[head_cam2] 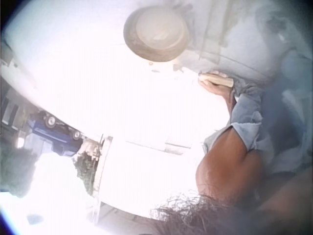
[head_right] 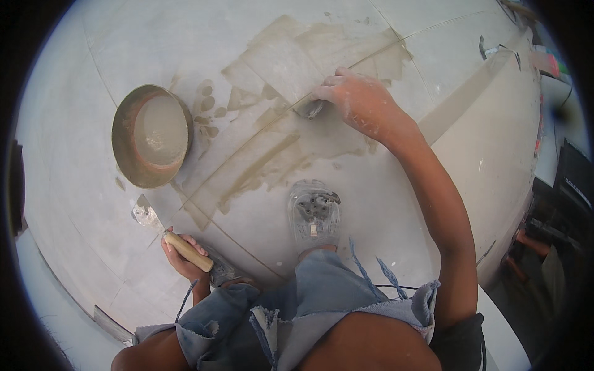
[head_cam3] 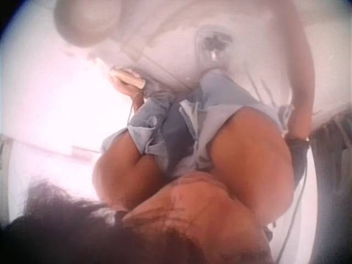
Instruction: The person applies grout to tile joints on a tiled floor using a rubber float and a metal trowel. They repeatedly scoop grout from a metal bowl and spread it into the seams, smoothing the surface as they work.
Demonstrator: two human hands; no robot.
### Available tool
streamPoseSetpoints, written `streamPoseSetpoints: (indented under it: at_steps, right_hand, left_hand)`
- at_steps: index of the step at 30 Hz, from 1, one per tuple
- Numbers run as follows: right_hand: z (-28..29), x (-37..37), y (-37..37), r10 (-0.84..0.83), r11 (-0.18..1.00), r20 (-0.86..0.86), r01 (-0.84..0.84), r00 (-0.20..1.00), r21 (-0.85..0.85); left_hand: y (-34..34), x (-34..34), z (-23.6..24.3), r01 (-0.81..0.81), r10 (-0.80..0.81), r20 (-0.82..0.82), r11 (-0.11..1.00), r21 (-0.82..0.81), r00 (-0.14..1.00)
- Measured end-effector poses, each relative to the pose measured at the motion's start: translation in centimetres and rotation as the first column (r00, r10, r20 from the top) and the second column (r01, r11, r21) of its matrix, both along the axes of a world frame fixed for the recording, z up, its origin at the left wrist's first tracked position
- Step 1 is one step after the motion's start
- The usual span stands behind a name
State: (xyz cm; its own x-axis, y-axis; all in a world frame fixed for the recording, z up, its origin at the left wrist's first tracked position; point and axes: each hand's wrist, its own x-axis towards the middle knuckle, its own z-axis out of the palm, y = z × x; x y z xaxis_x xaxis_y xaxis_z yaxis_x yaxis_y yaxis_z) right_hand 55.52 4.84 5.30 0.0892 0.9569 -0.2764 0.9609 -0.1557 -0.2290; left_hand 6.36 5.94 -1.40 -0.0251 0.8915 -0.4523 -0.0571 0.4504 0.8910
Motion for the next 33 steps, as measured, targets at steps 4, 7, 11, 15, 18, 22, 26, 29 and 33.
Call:
streamPoseSetpoints:
  at_steps: [4, 7, 11, 15, 18, 22, 26, 29, 33]
  right_hand:
    - [0.0, 0.1, 3.7, -0.007, 0.998, -0.032, 0.008, 0.999, 0.056]
    - [-0.5, -1.4, 8.7, -0.014, 0.998, -0.026, 0.016, 1.0, 0.06]
    - [-1.6, -2.9, 11.2, 0.024, 0.999, -0.057, -0.023, 0.998, 0.027]
    - [-1.0, -3.8, 8.7, 0.12, 0.992, -0.055, -0.122, 0.991, -0.044]
    - [-0.3, -3.9, 5.3, 0.191, 0.975, -0.009, -0.191, 0.982, -0.113]
    - [0.7, -3.2, 3.2, 0.122, 0.986, -0.071, -0.13, 0.99, -0.109]
    - [0.3, -3.1, 6.6, 0.015, 1.0, -0.107, -0.017, 0.994, -0.021]
    - [-0.6, -4.6, 10.5, -0.004, 0.999, -0.137, 0.01, 0.991, 0.042]
    - [-1.2, -6.3, 10.9, 0.076, 0.996, -0.072, -0.078, 0.995, -0.031]
  left_hand:
    - [0.0, 0.0, 0.1, -0.001, 0.001, 0.016, 1.0, -0.008, 1.0]
    - [0.2, -0.7, -0.3, 0.02, -0.02, 0.02, 1.0, 0.007, 1.0]
    - [0.3, -0.4, -0.1, 0.013, -0.013, -0.001, 1.0, 0.0, 1.0]
    - [0.1, 0.2, 0.2, -0.026, 0.026, 0.009, 1.0, -0.015, 1.0]
    - [0.2, 0.0, 0.5, -0.012, 0.011, -0.039, 1.0, -0.025, 0.999]
    - [0.2, -0.4, 0.2, 0.029, -0.029, -0.009, 0.999, -0.023, 1.0]
    - [-0.1, -0.4, -0.2, 0.017, -0.017, -0.016, 1.0, -0.011, 1.0]
    - [0.1, -0.6, -0.2, 0.027, -0.027, -0.027, 1.0, -0.008, 0.999]
    - [0.4, -0.3, -0.1, 0.042, -0.043, -0.03, 0.999, -0.035, 0.999]
